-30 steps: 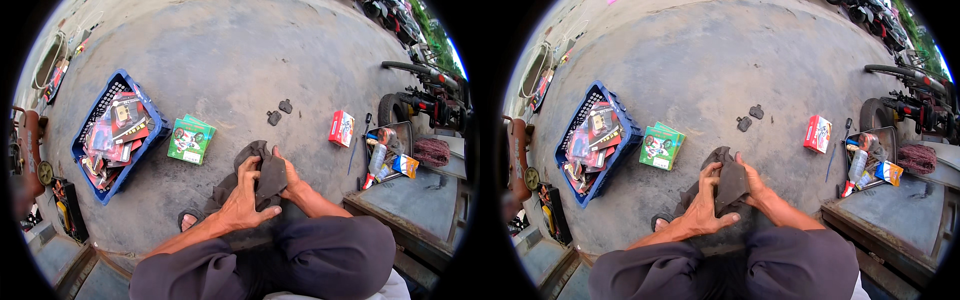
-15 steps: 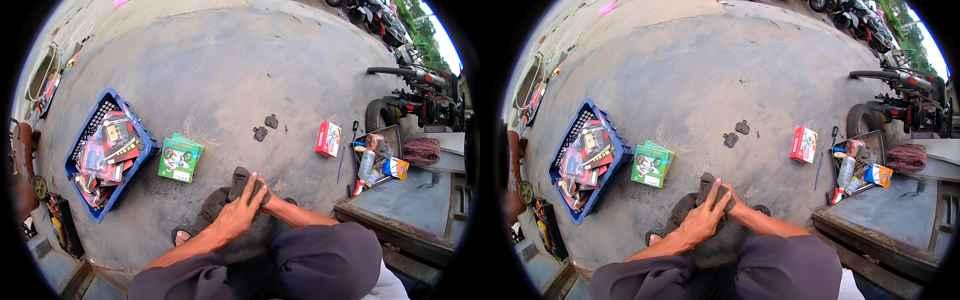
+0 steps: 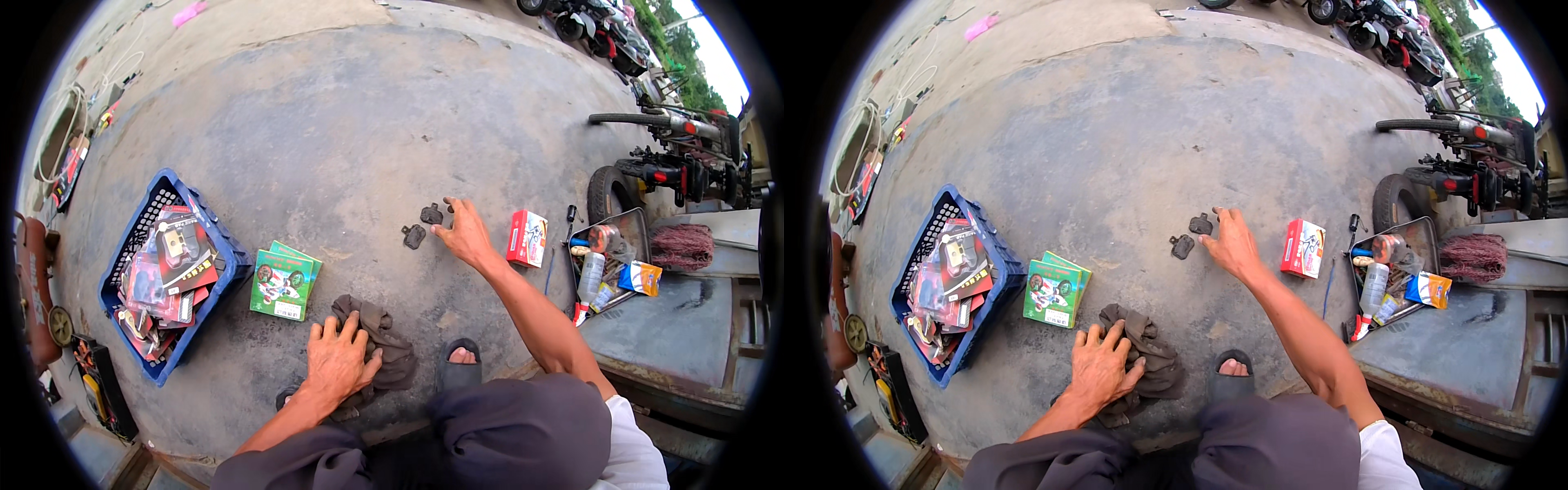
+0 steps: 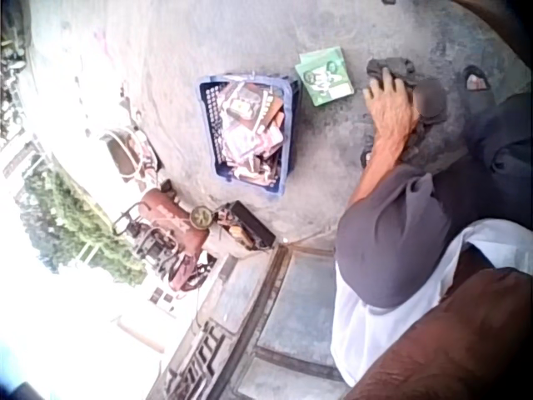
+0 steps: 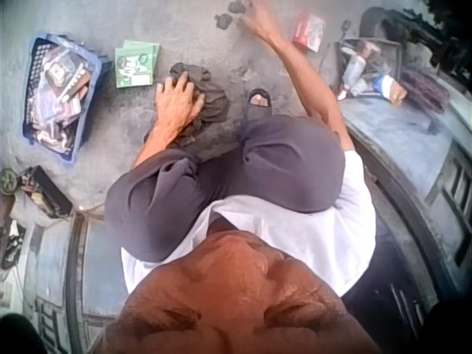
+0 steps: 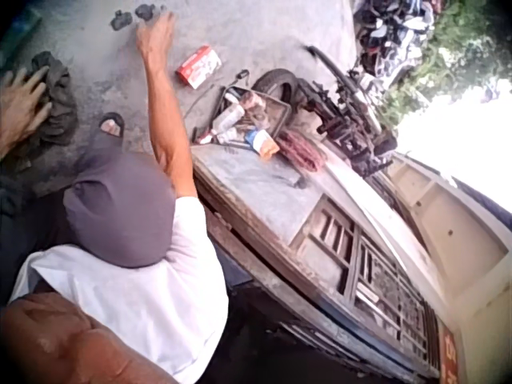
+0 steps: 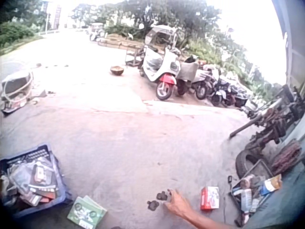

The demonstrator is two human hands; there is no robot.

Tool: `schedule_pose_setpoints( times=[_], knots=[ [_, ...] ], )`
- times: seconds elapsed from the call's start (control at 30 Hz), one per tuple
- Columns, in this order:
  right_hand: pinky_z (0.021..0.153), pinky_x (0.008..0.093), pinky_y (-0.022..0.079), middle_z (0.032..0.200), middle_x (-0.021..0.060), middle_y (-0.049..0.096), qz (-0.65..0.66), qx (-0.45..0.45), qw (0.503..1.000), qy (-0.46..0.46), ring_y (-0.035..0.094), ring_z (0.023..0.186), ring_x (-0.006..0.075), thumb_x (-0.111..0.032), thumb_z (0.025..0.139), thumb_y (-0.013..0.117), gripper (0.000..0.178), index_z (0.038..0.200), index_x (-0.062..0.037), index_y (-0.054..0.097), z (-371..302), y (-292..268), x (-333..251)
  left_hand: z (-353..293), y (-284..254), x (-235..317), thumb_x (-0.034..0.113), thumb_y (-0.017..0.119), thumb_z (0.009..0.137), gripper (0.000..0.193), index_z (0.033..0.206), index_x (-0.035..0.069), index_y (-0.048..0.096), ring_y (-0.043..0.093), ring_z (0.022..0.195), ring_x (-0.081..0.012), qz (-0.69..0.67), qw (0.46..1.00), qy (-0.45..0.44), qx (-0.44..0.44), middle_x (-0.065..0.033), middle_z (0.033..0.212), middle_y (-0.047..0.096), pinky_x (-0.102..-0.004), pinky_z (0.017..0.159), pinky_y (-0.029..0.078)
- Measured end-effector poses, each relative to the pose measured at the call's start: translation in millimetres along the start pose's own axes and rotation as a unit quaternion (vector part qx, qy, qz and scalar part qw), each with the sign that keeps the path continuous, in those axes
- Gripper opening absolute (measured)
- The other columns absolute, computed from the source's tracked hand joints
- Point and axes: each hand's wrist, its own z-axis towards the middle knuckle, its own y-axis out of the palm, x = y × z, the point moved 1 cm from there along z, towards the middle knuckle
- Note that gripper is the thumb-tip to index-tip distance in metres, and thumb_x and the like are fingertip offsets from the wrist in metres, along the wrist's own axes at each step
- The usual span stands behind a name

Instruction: The person sits on the ground and sorts through a blue basket filled with packaged mechanical parts. They pick up individual packages, inspect them, and place them back into the basket or on the ground. The person then stands up, picks up a pink plastic bag, and walks into a cluttered workshop area.

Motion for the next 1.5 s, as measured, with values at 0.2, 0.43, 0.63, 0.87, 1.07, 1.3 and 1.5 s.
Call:
schedule_pose_setpoints(
  times=[0.2, 0.43, 0.63, 0.87, 1.07, 1.3, 1.5],
  knots=[
    [0.094, 0.0453, 0.052, 0.122, 0.0196, 0.057, -0.041, -0.007, 0.999, -0.01, 0.062, 0.111, 0.0373, -0.02, 0.084, 0.078, 0.055, 0.131, -0.0012, 0.058, 12.3, 8.2, -8.0, 8.1, 6.5, -1.1, 0.036, 0.076, 0.081, 0.036, 0.095, 0.004, 0.068, 0.054, 0.107, -0.033, -0.01, 0.999, 0.007, 0.029, -0.0138, 0.14, 0.061, -0.0433, 0.086, 0.041],
    [0.09, 0.0441, 0.055, 0.121, 0.0156, 0.056, -0.053, -0.013, 0.992, -0.113, 0.065, 0.105, 0.0346, -0.022, 0.082, 0.077, 0.047, 0.122, -0.0028, 0.06, -5.2, 2.5, -3.7, 14.5, 17.0, -3.2, 0.029, 0.076, 0.082, 0.031, 0.095, 0.003, 0.066, 0.054, 0.109, -0.0344, -0.044, 0.999, 0.015, 0.026, -0.0136, 0.142, 0.058, -0.0447, 0.089, 0.044],
    [0.093, 0.0468, 0.053, 0.118, 0.0162, 0.056, -0.054, -0.045, 0.992, -0.102, 0.061, 0.11, 0.0372, -0.026, 0.08, 0.08, 0.054, 0.124, -0.0034, 0.059, -20.6, 13.9, -27.1, 15.3, 19.4, -4.8, 0.027, 0.076, 0.082, 0.031, 0.097, 0.003, 0.065, 0.054, 0.109, -0.0353, -0.063, 0.998, 0.008, 0.013, -0.0138, 0.142, 0.057, -0.0459, 0.091, 0.046],
    [0.097, 0.0455, 0.053, 0.122, 0.0186, 0.054, -0.092, -0.03, 0.994, -0.057, 0.06, 0.113, 0.0371, -0.031, 0.08, 0.083, 0.059, 0.124, -0.0006, 0.059, -20.3, 25.7, -41.5, 16.1, 17.2, -4.4, 0.026, 0.077, 0.082, 0.031, 0.098, 0.002, 0.065, 0.054, 0.109, -0.0361, -0.07, 0.997, 0.005, 0.018, -0.0139, 0.142, 0.057, -0.0462, 0.09, 0.048],
    [0.099, 0.0461, 0.051, 0.123, 0.0183, 0.054, -0.084, -0.076, 0.993, -0.03, 0.058, 0.116, 0.0368, -0.025, 0.083, 0.08, 0.057, 0.129, 0.0001, 0.057, -19.0, 23.3, -39.8, 14.7, 19.8, -4.1, 0.025, 0.077, 0.082, 0.031, 0.099, 0.002, 0.064, 0.054, 0.11, -0.0372, -0.079, 0.997, -0.002, 0.025, -0.0139, 0.143, 0.056, -0.0471, 0.093, 0.048],
    [0.098, 0.0445, 0.051, 0.126, 0.015, 0.057, -0.066, -0.024, 0.989, -0.128, 0.059, 0.116, 0.0354, -0.012, 0.082, 0.077, 0.052, 0.13, -0.0083, 0.058, -33.6, 7.9, -19.1, 12.0, 20.8, -6.7, 0.025, 0.076, 0.082, 0.033, 0.101, 0.002, 0.064, 0.054, 0.109, -0.0376, -0.082, 0.996, -0.002, 0.026, -0.0143, 0.143, 0.055, -0.047, 0.092, 0.049],
    [0.103, 0.0439, 0.045, 0.131, 0.0137, 0.054, -0.106, -0.044, 0.964, -0.242, 0.054, 0.123, 0.034, -0.01, 0.082, 0.075, 0.057, 0.136, -0.0114, 0.057, -24.1, 6.7, -31.8, 10.1, 19.9, -7.8, 0.025, 0.076, 0.082, 0.033, 0.102, 0.002, 0.064, 0.055, 0.108, -0.0372, -0.08, 0.996, -0.001, 0.025, -0.0145, 0.143, 0.056, -0.0465, 0.091, 0.05]
  ],
)
